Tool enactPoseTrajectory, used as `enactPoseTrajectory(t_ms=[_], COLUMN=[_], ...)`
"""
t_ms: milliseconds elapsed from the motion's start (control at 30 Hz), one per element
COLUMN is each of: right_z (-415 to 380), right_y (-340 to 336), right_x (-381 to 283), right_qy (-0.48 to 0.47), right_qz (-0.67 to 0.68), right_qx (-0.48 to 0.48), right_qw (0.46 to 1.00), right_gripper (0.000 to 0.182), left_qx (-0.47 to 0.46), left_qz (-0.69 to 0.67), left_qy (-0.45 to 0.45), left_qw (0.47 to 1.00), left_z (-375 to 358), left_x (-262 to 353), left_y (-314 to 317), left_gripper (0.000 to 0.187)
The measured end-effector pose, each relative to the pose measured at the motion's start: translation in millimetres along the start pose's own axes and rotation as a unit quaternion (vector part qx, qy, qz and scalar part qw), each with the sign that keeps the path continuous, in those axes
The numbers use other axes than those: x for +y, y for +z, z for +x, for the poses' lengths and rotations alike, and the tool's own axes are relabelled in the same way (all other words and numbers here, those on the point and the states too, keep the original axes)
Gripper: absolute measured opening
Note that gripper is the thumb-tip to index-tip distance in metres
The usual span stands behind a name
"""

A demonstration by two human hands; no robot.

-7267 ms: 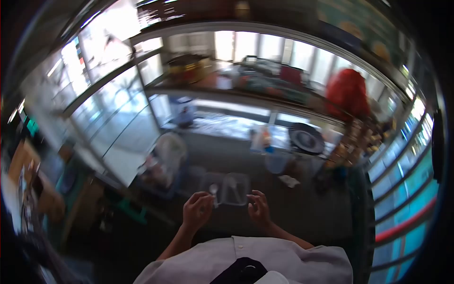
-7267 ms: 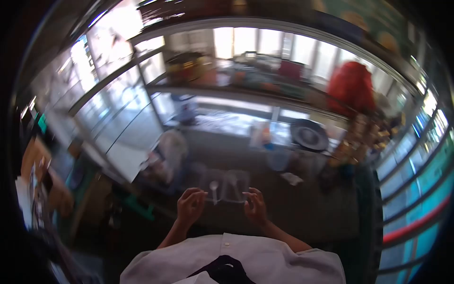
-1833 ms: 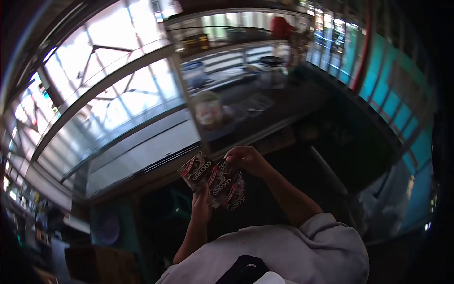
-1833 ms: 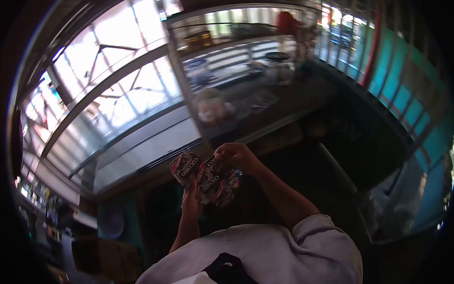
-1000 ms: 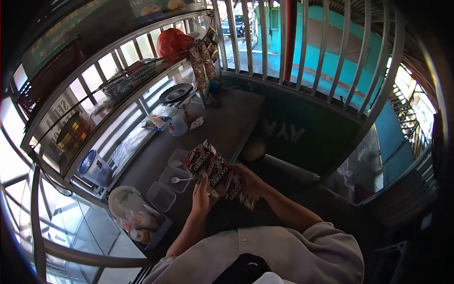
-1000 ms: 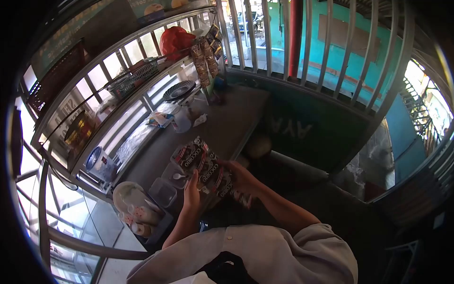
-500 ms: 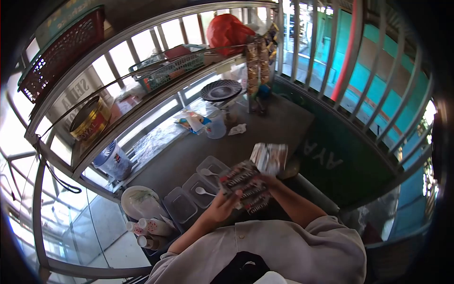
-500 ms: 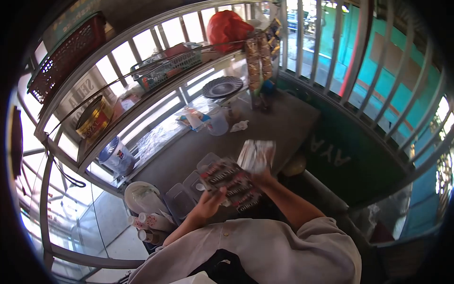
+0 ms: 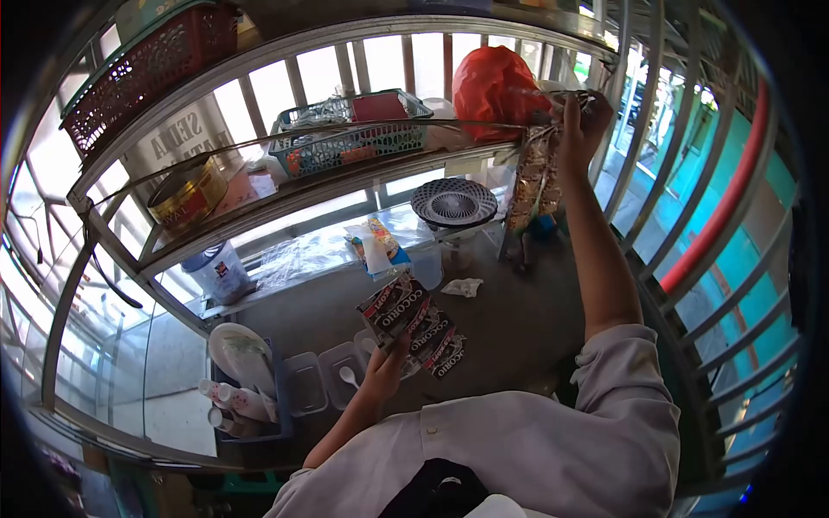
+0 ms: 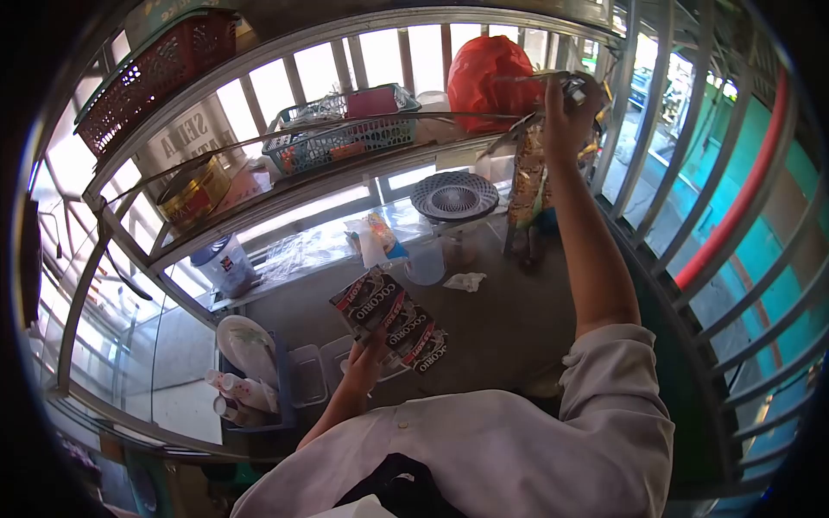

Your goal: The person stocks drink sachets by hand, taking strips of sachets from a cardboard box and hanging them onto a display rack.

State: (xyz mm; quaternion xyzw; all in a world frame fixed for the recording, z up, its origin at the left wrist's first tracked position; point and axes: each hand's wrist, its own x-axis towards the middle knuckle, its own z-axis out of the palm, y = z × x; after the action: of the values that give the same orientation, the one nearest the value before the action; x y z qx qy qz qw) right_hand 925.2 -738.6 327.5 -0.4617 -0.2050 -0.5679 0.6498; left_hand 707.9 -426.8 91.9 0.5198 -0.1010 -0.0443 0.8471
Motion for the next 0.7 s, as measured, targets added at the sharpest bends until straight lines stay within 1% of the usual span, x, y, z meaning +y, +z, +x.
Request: enactPoseTrajectory(t_ms=[33,67,100,133,167,200,233,267,333,367,433,467,533,567,633,667,700], right_z=[7,15,20,17,13,9,8,9,11,17,32,39,54,62,72,72,71], right_y=[-3,-12,-18,-24,-32,-43,-47,-49,-50,-50,-52,-57,-66,-67,-63,-64,-63], right_x=[18,45,65,75,90,110,118,125,128,129,120,117,107,104,95,101,105], right_qy=[0.005,-0.039,-0.085,-0.068,-0.067,-0.059,-0.053,-0.057,-0.002,-0.003,0.143,0.143,0.113,0.112,0.114,0.114,0.015], right_qz=[0.007,-0.106,-0.216,-0.323,-0.316,-0.360,-0.401,-0.397,-0.355,-0.354,-0.376,-0.377,-0.293,-0.295,-0.340,-0.339,-0.400], right_qx=[-0.006,-0.032,-0.058,-0.125,-0.129,-0.224,-0.317,-0.320,-0.377,-0.379,-0.488,-0.487,-0.623,-0.622,-0.672,-0.671,-0.661], right_qw=[1.000,0.993,0.971,0.936,0.937,0.904,0.858,0.859,0.855,0.855,0.774,0.775,0.716,0.717,0.648,0.650,0.635], right_gripper=[0.036,0.038,0.041,0.048,0.048,0.050,0.052,0.052,0.055,0.055,0.056,0.056,0.054,0.054,0.049,0.049,0.048], left_qx=[-0.019,-0.009,0.019,0.045,0.052,0.060,0.067,0.070,0.085,0.087,0.097,0.095,0.096,0.093,0.084,0.083,0.095], left_qz=[-0.013,-0.014,-0.008,-0.003,-0.002,-0.019,-0.036,-0.038,-0.015,-0.016,0.001,0.002,0.033,0.034,0.040,0.043,0.055], left_qy=[0.018,0.020,0.003,-0.013,-0.009,0.006,0.022,0.027,0.043,0.045,0.051,0.051,0.035,0.036,0.038,0.039,0.039], left_qw=[1.000,1.000,1.000,0.999,0.999,0.998,0.997,0.996,0.995,0.995,0.994,0.994,0.994,0.994,0.995,0.995,0.993], left_z=[2,4,5,6,9,12,16,19,23,26,32,34,40,44,47,47,48], left_x=[-1,-5,-7,-9,-10,-12,-13,-12,-12,-15,-22,-22,-19,-20,-22,-23,-25], left_y=[6,8,10,10,12,15,18,20,25,25,24,25,30,32,33,34,35], left_gripper=[0.037,0.037,0.037,0.037,0.037,0.037,0.037,0.037,0.038,0.038,0.039,0.039,0.039,0.039,0.040,0.040,0.040])
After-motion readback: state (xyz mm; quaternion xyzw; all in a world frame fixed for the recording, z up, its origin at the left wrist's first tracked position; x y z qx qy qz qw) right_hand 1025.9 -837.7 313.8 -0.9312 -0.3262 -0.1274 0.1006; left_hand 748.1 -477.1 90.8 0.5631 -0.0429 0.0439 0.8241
